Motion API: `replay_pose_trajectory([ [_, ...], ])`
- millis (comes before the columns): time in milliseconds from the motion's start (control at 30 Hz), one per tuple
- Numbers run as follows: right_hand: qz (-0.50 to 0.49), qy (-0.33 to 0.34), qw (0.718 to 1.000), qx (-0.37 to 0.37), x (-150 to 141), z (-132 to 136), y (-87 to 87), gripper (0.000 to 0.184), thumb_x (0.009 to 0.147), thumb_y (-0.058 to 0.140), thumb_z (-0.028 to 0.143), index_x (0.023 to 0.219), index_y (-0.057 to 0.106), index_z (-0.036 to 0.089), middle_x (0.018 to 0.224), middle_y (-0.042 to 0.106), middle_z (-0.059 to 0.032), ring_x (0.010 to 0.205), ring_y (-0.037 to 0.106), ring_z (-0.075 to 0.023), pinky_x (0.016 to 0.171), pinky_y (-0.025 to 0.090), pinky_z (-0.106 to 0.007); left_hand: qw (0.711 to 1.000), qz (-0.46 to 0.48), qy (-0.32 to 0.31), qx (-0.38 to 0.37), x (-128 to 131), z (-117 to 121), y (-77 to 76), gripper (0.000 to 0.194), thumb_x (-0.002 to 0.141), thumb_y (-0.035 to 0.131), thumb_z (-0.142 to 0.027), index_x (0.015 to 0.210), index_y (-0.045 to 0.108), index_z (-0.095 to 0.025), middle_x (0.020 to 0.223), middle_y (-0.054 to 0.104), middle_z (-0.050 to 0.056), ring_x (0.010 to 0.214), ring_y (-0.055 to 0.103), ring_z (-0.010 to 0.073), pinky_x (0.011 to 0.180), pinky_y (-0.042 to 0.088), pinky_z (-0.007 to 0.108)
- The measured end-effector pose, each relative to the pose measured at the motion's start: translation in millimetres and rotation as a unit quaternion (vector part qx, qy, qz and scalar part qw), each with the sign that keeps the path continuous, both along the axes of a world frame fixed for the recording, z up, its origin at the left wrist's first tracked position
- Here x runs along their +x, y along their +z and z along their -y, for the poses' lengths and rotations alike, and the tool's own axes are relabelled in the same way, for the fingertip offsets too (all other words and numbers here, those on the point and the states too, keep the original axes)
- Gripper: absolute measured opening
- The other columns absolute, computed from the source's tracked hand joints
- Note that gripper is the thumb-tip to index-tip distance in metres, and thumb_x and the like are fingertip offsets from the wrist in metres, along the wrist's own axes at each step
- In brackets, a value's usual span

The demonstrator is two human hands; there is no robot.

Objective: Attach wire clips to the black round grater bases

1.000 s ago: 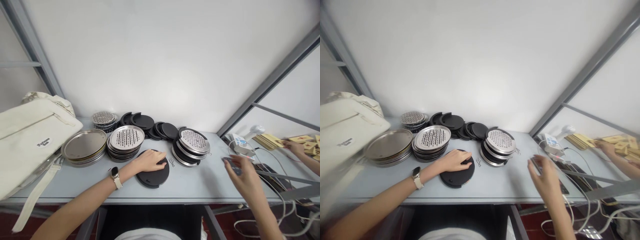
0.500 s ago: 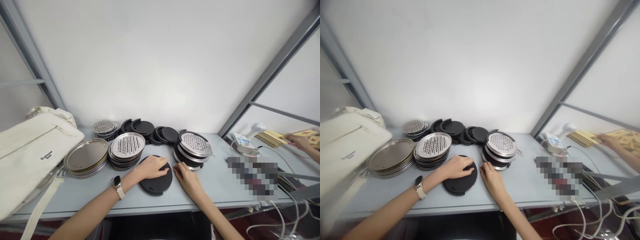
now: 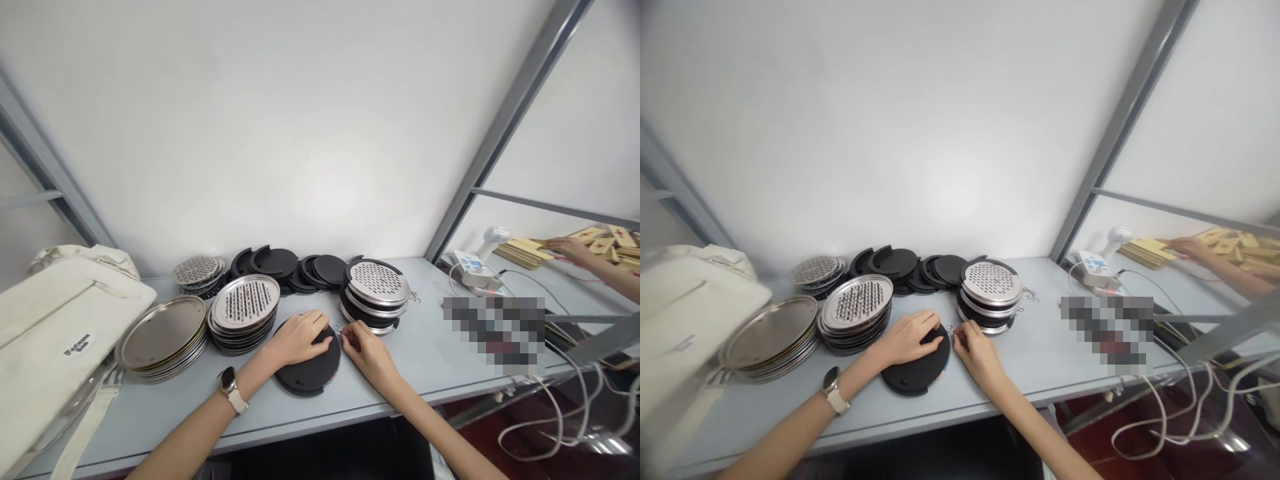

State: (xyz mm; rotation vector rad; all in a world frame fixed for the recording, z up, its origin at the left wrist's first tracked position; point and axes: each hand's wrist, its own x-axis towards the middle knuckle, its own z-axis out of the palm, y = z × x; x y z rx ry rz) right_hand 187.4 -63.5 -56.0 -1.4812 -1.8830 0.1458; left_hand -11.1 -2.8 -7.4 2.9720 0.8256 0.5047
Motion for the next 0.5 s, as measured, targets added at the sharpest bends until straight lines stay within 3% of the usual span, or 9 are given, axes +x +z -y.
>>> replay_pose_trajectory([
  [300, -0.074, 0.009, 0.996, 0.04, 1.6, 7.3, 1.1, 0.008, 0.092, 0.047, 0.021, 0.09, 0.055, 0.021, 0.078, 0.052, -0.0012, 0.065, 0.054, -0.015, 0.059, 0.046, -0.026, 0.995, 0.021, -0.07, 0.06, 0.5, 2.0, 2.8, 0.033, 0.092, 0.043, -0.01, 0.123, 0.049, -0.022, 0.112, 0.055, 0.009, 0.103, 0.055, 0.0224, 0.086, 0.049, 0.035],
  [367, -0.067, 0.019, 0.996, 0.047, 0.2, 9.3, 2.9, 0.009, 0.093, 0.046, 0.021, 0.091, 0.055, 0.021, 0.079, 0.052, -0.0016, 0.065, 0.054, -0.015, 0.058, 0.046, -0.026, 0.991, 0.01, -0.092, 0.094, 0.3, 1.2, 1.4, 0.036, 0.091, 0.043, -0.007, 0.123, 0.05, -0.022, 0.111, 0.056, 0.009, 0.102, 0.056, 0.0218, 0.085, 0.05, 0.035],
  [500, -0.05, 0.041, 0.997, 0.043, -2.0, 12.7, 6.1, 0.008, 0.094, 0.045, 0.023, 0.094, 0.054, 0.022, 0.079, 0.051, -0.0014, 0.065, 0.054, -0.0148, 0.057, 0.046, -0.026, 0.985, -0.004, -0.111, 0.131, -0.1, -0.2, -2.3, 0.025, 0.095, 0.041, -0.01, 0.112, 0.057, -0.019, 0.103, 0.058, 0.008, 0.093, 0.057, 0.0195, 0.081, 0.05, 0.033],
])
